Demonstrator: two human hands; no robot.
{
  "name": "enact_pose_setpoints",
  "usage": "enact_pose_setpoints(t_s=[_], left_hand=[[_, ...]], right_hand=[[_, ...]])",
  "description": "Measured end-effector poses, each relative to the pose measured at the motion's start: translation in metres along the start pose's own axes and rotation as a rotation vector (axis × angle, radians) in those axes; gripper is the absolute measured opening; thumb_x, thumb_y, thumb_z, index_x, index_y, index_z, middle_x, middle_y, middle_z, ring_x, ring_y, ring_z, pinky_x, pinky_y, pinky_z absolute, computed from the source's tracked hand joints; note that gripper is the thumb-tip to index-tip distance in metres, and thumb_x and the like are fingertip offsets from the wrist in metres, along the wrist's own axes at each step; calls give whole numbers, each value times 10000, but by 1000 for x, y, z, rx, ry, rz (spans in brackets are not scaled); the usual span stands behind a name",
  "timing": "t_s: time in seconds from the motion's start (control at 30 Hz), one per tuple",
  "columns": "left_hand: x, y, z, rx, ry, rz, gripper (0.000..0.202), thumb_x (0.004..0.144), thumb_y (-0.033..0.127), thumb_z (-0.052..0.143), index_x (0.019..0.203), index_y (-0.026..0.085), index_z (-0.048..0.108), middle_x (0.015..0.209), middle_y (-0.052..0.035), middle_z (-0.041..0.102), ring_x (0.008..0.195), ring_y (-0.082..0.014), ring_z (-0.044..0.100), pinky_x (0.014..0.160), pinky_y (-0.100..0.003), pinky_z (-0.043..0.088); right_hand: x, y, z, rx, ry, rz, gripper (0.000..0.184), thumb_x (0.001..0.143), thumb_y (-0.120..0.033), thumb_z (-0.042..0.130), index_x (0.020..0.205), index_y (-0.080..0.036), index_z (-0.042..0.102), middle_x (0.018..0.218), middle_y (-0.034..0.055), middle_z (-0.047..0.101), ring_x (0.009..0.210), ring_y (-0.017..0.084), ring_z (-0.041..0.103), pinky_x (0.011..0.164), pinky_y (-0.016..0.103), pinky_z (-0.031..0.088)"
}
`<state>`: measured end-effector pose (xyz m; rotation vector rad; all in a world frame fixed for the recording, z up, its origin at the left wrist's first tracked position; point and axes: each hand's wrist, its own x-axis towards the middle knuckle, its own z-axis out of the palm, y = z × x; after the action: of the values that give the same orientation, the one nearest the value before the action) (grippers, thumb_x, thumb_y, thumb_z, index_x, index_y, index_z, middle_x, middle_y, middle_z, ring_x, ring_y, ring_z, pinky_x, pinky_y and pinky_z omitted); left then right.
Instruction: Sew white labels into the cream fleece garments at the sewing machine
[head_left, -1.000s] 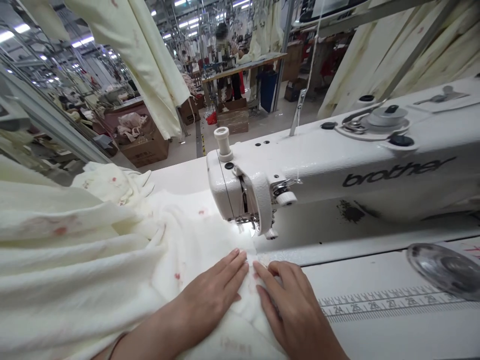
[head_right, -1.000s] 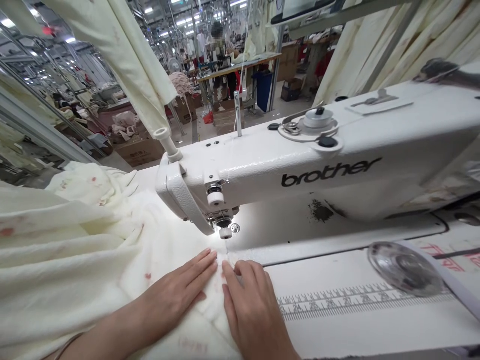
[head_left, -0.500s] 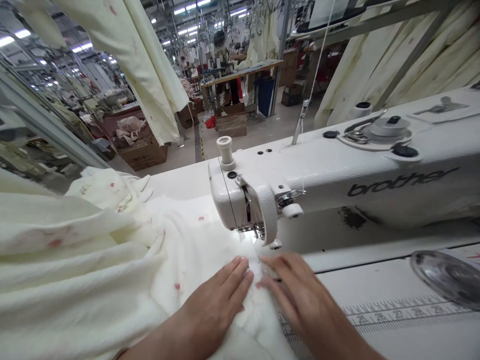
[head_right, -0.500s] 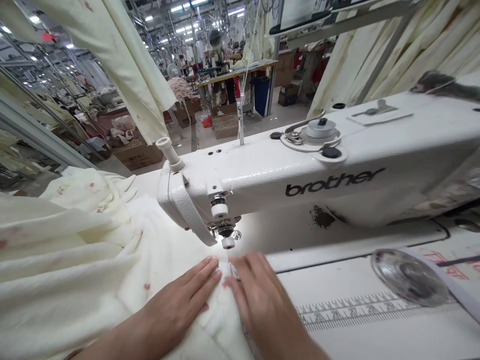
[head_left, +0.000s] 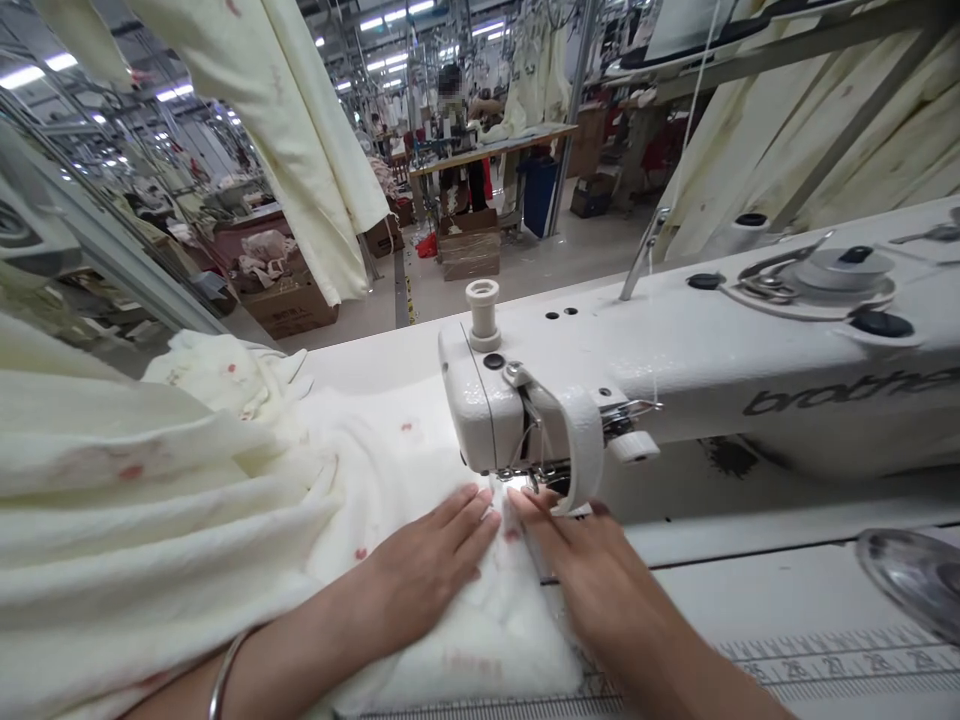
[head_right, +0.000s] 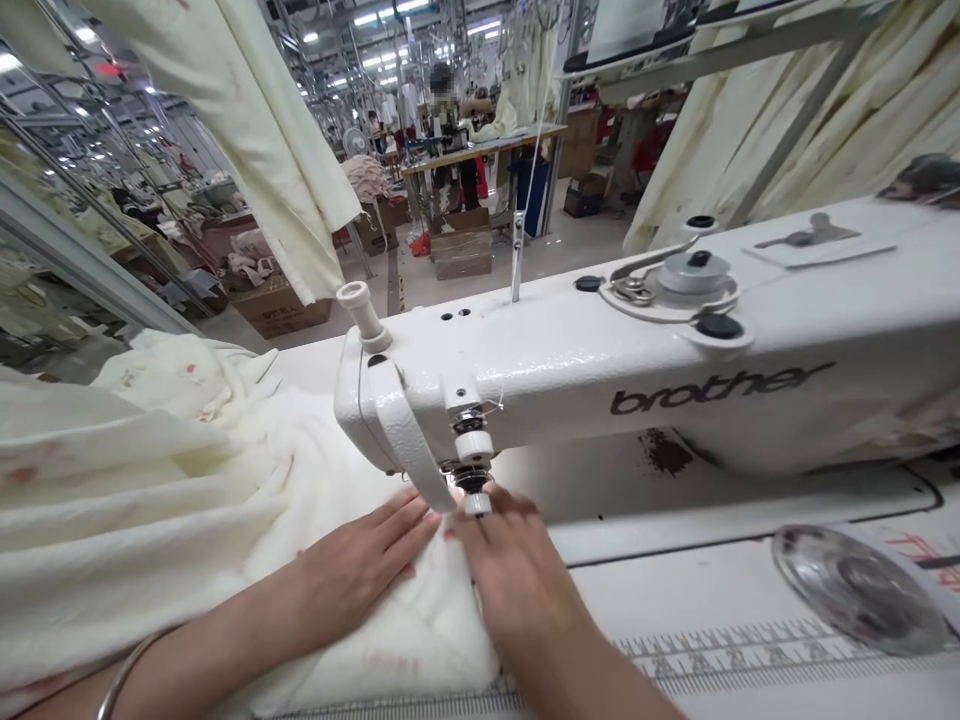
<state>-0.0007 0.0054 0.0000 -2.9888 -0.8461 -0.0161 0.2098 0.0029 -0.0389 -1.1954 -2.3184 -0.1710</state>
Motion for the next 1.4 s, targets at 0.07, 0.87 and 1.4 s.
enact_pose_setpoints(t_s=[0.07,0.87,1.4], left_hand=[[-1,1,1,-6,13,3,399,958,153,377,1322,-10,390,1321,-217,514,1313,-333,412,1040,-432,462],[1,-10,-3,-96,12,-21,330,967,165,376,1265,35,432,1296,-220,528,1295,-315,445,1028,-445,475],[11,-24,-1,-152,-50,-112,282,989,218,316,1167,73,480,1214,-184,540,1264,-320,455,922,-443,541]], right_hand=[[-12,-14,-2,-13,56,-15,455,914,-14,217,1132,-61,613,1022,143,629,949,234,565,830,366,415],[-11,-22,8,-69,76,27,440,842,28,263,1114,-59,597,1071,151,591,918,247,531,807,376,380],[-18,-17,7,-19,41,93,561,789,84,274,1246,-107,537,1163,133,560,1141,255,481,851,363,498]])
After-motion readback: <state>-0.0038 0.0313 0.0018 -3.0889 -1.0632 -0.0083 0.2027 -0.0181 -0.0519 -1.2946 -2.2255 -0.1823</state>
